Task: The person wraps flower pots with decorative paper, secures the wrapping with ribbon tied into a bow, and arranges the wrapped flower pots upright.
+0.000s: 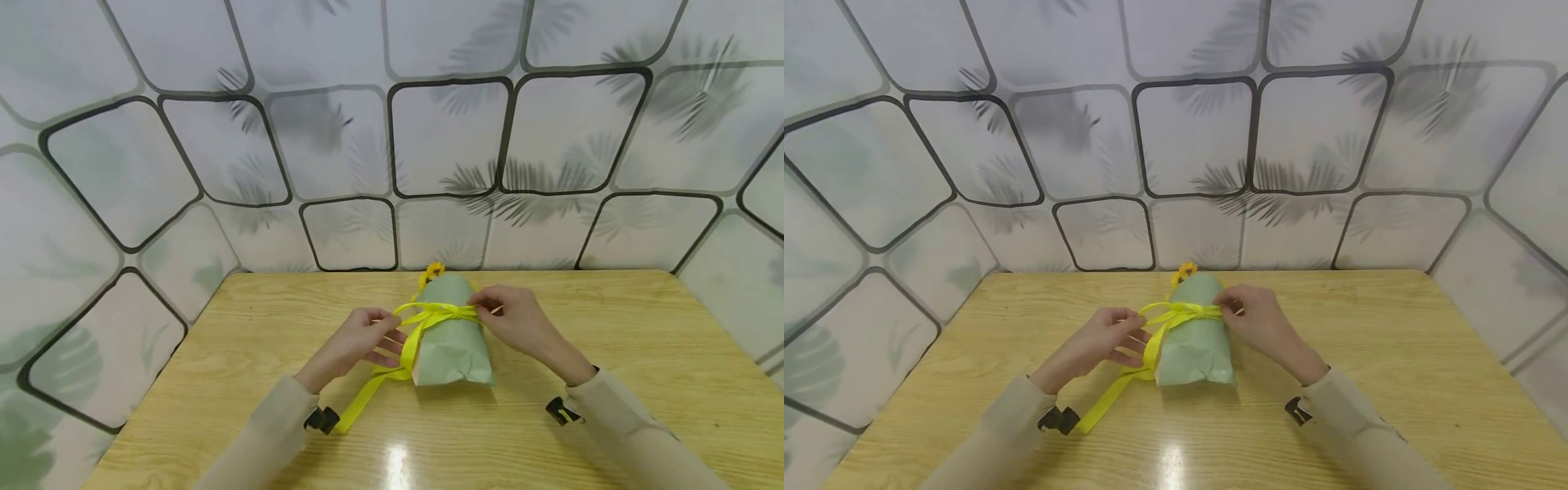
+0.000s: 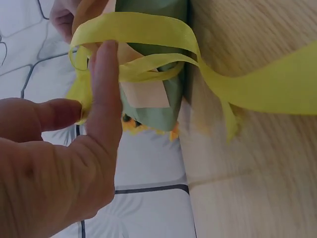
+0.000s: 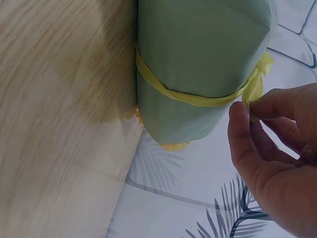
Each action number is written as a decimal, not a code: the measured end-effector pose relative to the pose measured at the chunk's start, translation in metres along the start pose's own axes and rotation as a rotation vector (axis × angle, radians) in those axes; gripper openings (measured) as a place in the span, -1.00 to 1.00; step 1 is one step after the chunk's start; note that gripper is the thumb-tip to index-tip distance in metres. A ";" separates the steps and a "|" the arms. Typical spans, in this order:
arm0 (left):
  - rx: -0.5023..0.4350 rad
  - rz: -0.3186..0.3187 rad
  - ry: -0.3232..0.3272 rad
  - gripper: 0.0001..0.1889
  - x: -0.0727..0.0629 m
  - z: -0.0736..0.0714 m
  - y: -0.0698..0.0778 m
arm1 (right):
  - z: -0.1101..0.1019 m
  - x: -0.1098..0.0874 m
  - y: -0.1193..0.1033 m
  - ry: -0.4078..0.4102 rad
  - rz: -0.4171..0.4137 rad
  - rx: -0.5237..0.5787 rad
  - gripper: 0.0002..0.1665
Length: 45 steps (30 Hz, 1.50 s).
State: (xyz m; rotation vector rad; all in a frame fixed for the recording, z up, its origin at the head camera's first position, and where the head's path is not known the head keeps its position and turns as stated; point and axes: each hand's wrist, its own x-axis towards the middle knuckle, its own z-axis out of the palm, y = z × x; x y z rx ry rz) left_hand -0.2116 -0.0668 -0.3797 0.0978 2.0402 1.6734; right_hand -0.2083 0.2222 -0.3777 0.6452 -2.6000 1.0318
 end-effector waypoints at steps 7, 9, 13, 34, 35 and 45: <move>0.146 0.001 -0.016 -0.57 0.000 -0.005 -0.003 | 0.001 0.001 -0.004 -0.008 0.007 0.034 -0.76; 0.222 0.035 0.016 -0.49 0.001 -0.005 0.000 | 0.002 0.003 -0.007 -0.014 -0.002 0.069 -0.73; 0.378 0.184 0.114 -0.43 0.003 -0.002 0.009 | 0.003 0.007 -0.013 -0.042 -0.037 0.107 -0.71; 0.590 0.483 0.146 -0.78 0.022 0.032 0.017 | 0.006 0.014 -0.016 -0.045 -0.081 -0.005 -0.91; 0.590 0.475 0.152 -0.77 0.022 0.029 0.015 | 0.005 0.013 -0.015 -0.052 -0.078 -0.009 -0.91; 0.664 0.440 0.119 -0.83 0.017 0.002 0.002 | -0.006 0.000 0.001 -0.065 -0.021 -0.048 -0.87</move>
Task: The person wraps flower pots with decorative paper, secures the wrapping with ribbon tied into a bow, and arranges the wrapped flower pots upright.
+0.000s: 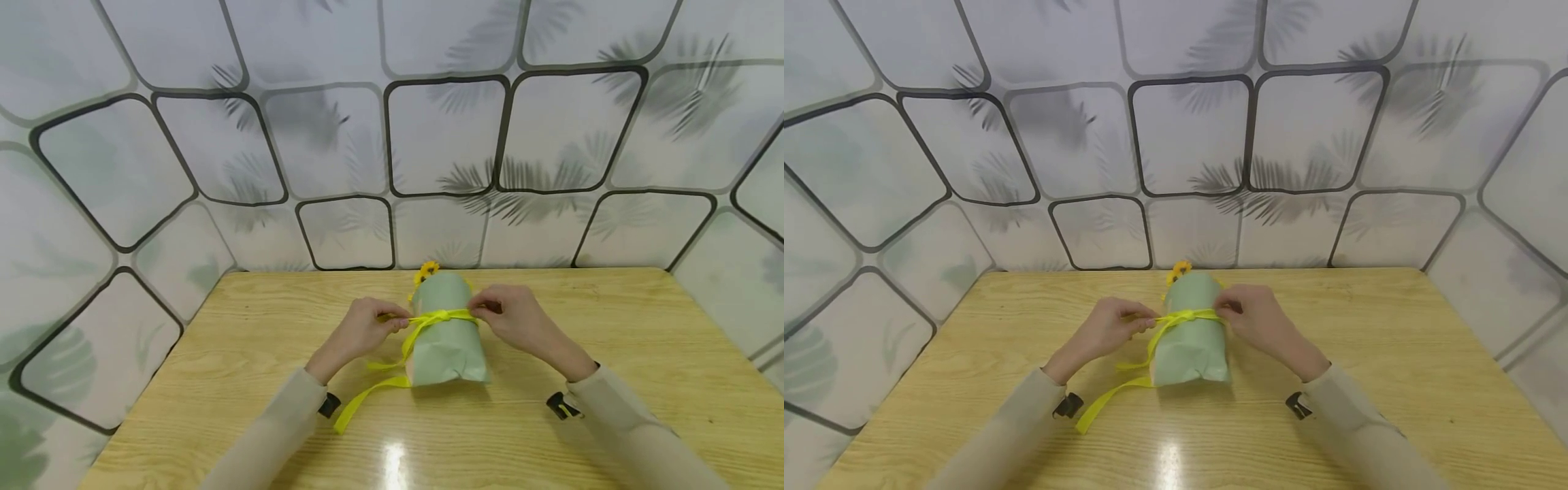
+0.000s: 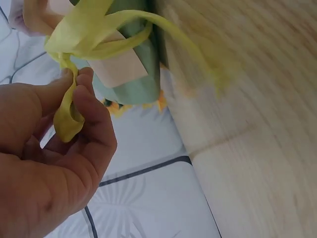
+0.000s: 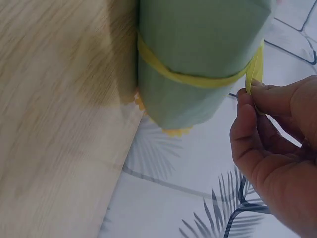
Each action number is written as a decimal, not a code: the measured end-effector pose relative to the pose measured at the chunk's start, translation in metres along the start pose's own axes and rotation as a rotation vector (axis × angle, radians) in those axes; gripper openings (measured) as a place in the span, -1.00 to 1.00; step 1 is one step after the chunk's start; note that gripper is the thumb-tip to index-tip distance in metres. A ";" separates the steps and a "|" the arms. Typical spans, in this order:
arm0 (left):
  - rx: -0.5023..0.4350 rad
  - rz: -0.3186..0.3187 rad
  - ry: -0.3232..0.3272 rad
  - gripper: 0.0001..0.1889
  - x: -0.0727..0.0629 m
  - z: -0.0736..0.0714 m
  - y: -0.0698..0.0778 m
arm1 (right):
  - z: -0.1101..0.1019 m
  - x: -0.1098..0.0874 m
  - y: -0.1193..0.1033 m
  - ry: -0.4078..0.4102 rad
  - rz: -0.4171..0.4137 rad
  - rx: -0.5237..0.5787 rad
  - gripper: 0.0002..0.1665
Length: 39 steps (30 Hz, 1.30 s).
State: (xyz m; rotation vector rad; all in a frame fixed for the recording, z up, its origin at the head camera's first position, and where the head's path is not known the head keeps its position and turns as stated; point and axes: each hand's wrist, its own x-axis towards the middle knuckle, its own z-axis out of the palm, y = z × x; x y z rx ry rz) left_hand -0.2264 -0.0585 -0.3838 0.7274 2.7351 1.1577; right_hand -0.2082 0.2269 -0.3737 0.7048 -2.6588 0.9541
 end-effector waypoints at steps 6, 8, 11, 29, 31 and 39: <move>0.041 0.060 -0.024 -0.83 -0.002 -0.001 -0.005 | -0.004 -0.006 0.009 -0.014 0.058 -0.019 -0.89; 0.030 0.075 -0.036 -0.83 -0.002 0.000 -0.005 | -0.004 -0.008 0.013 -0.008 0.074 -0.023 -0.89; 0.033 0.096 -0.038 -0.83 0.000 0.003 -0.003 | -0.004 -0.010 0.018 0.001 0.083 -0.016 -0.90; 0.003 0.099 -0.062 -0.74 0.007 0.007 -0.001 | 0.011 0.001 -0.031 0.124 -0.476 -0.053 -0.76; -0.036 0.073 -0.091 -0.72 0.007 0.006 -0.002 | 0.016 0.003 -0.039 0.058 -0.492 -0.103 -0.81; -0.143 -0.016 -0.173 -0.69 0.006 -0.002 -0.005 | 0.024 0.001 -0.045 -0.173 -0.339 -0.229 -0.78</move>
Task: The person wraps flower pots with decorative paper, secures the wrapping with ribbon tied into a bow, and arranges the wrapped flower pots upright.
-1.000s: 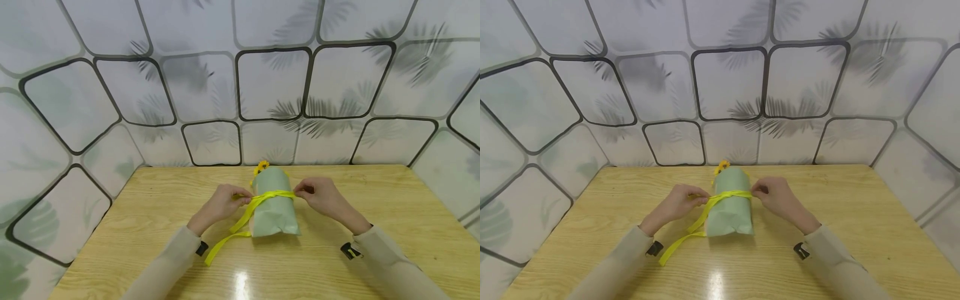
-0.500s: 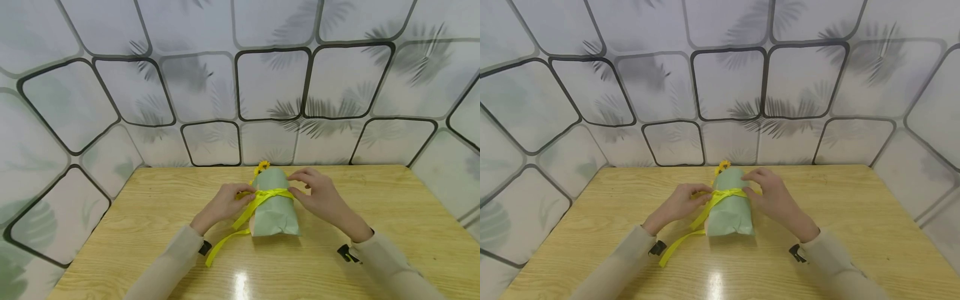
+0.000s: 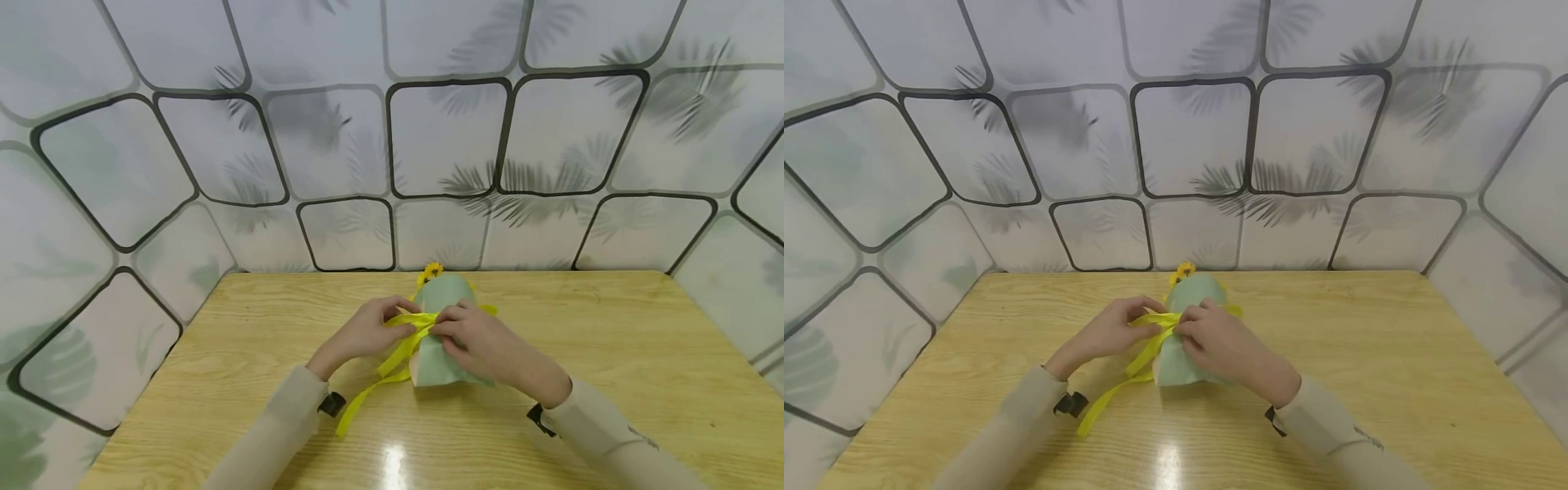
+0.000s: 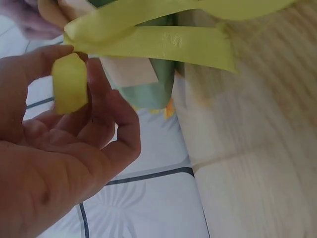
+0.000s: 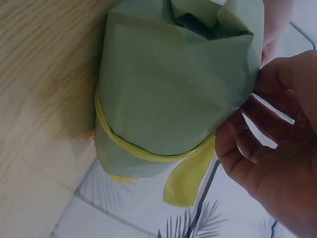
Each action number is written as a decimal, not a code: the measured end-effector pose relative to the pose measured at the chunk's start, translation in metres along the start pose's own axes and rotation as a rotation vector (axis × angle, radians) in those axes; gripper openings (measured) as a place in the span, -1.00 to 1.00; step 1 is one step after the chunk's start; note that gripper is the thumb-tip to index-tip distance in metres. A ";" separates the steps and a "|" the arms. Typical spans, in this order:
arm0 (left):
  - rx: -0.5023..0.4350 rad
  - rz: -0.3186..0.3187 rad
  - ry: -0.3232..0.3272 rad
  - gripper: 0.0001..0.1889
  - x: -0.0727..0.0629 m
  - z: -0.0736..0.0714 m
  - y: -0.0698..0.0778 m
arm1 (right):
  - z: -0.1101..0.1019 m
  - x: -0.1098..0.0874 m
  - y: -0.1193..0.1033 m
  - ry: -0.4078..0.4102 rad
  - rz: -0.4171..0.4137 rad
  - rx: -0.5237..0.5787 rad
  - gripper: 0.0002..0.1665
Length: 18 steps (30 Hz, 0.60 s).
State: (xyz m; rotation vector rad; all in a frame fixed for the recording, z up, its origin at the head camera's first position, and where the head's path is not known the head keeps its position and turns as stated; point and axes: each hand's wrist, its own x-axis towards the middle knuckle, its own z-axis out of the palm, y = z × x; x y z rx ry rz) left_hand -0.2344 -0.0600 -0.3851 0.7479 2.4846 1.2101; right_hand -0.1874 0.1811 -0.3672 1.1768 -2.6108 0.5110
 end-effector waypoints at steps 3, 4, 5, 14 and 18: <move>-0.033 -0.006 -0.035 -0.70 -0.002 -0.004 -0.001 | 0.000 -0.002 0.001 0.020 0.003 0.017 -0.79; -0.043 -0.005 -0.050 -0.70 -0.003 -0.005 0.000 | -0.001 -0.003 0.002 0.037 -0.001 0.031 -0.79; -0.043 -0.005 -0.063 -0.70 -0.004 -0.007 0.001 | -0.001 -0.003 0.003 0.062 -0.006 0.055 -0.81; 0.050 0.114 -0.027 -0.68 -0.003 -0.007 0.000 | -0.014 -0.006 0.028 0.153 0.136 0.040 -0.63; 0.149 0.181 0.017 -0.70 -0.002 -0.004 -0.001 | -0.018 -0.009 0.040 -0.005 0.217 -0.055 -0.69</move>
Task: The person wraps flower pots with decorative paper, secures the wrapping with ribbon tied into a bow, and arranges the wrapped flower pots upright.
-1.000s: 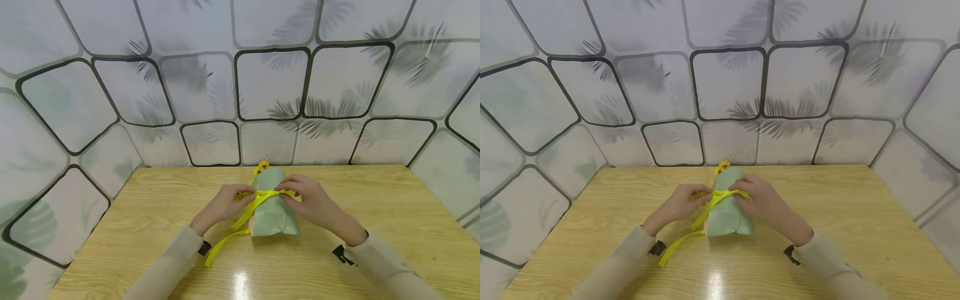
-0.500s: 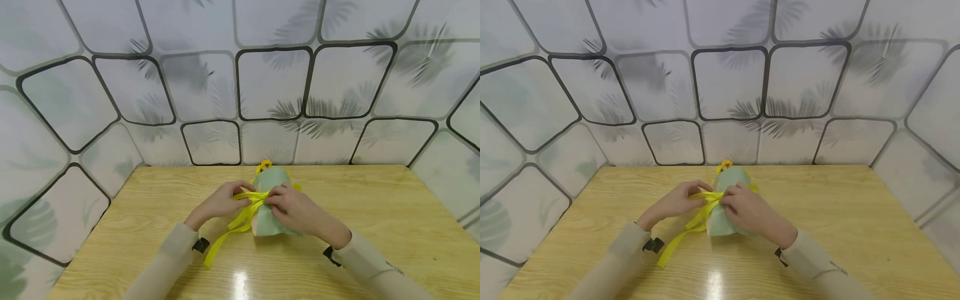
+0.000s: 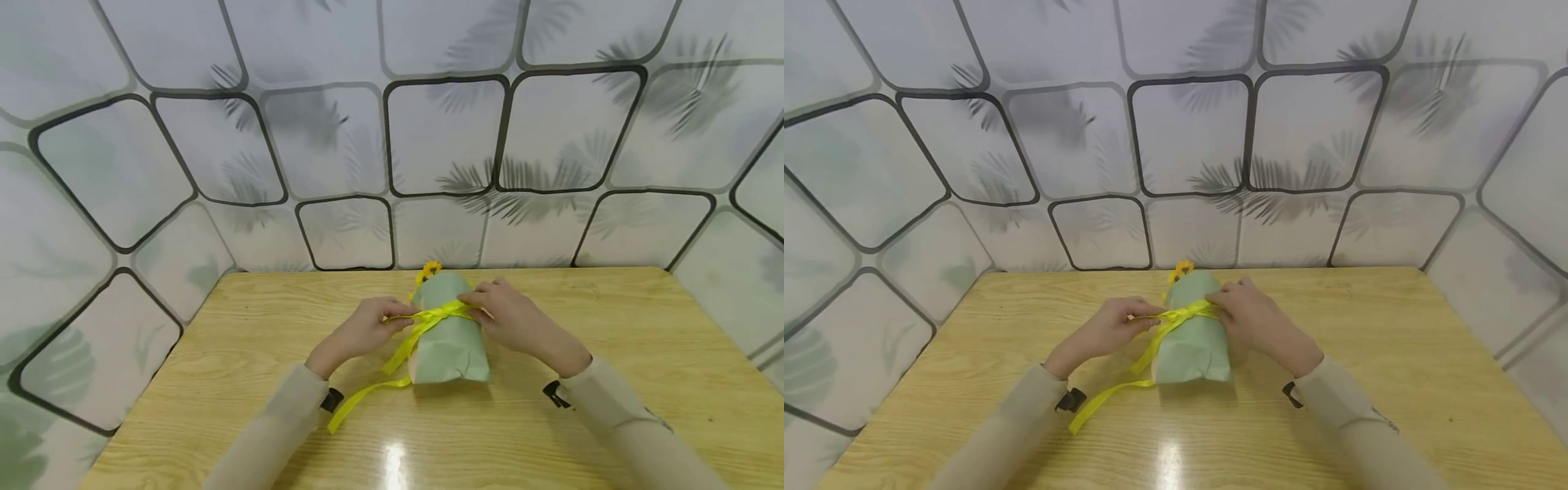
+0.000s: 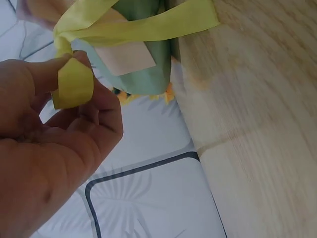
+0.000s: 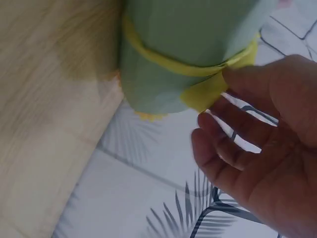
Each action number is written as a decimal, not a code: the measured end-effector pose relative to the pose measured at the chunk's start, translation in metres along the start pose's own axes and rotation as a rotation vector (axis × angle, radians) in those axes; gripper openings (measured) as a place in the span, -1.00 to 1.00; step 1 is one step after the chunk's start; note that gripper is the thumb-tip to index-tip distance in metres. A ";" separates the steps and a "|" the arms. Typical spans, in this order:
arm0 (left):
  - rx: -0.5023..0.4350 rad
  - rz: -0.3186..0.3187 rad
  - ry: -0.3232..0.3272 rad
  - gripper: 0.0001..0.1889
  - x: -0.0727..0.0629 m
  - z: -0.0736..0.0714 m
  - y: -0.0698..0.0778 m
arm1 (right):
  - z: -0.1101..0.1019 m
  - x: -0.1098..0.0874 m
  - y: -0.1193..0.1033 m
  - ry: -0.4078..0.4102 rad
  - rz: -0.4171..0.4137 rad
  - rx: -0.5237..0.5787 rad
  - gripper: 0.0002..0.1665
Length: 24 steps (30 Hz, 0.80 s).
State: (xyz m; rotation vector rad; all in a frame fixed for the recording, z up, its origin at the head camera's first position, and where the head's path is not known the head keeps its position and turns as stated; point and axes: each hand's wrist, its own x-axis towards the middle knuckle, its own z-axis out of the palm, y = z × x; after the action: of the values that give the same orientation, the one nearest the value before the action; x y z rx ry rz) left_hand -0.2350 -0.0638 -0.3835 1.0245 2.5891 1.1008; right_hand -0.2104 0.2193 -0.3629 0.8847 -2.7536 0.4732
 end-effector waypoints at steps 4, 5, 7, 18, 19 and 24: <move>0.107 0.048 0.005 -0.70 0.001 0.005 0.000 | 0.000 -0.003 0.008 0.006 -0.002 -0.026 -0.83; 0.135 0.051 0.005 -0.70 0.001 0.006 0.000 | 0.000 -0.004 0.009 0.021 -0.005 -0.041 -0.84; 0.180 0.058 -0.001 -0.70 0.001 0.007 0.000 | 0.000 -0.007 0.012 0.037 -0.016 -0.065 -0.85; 0.319 0.119 -0.054 -0.68 -0.002 0.005 -0.001 | 0.003 -0.025 0.028 0.036 0.000 -0.023 -0.82; 0.320 0.120 -0.055 -0.68 -0.002 0.005 -0.002 | 0.003 -0.026 0.030 0.031 0.005 -0.020 -0.82; 0.334 0.106 -0.065 -0.68 -0.004 0.007 -0.003 | 0.006 -0.031 0.035 0.016 0.024 0.000 -0.82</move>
State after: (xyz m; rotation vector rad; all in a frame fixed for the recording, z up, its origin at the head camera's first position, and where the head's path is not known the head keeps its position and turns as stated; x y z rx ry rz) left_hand -0.2315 -0.0636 -0.3914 1.2544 2.7515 0.6505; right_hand -0.2071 0.2608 -0.3860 0.8443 -2.7527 0.4821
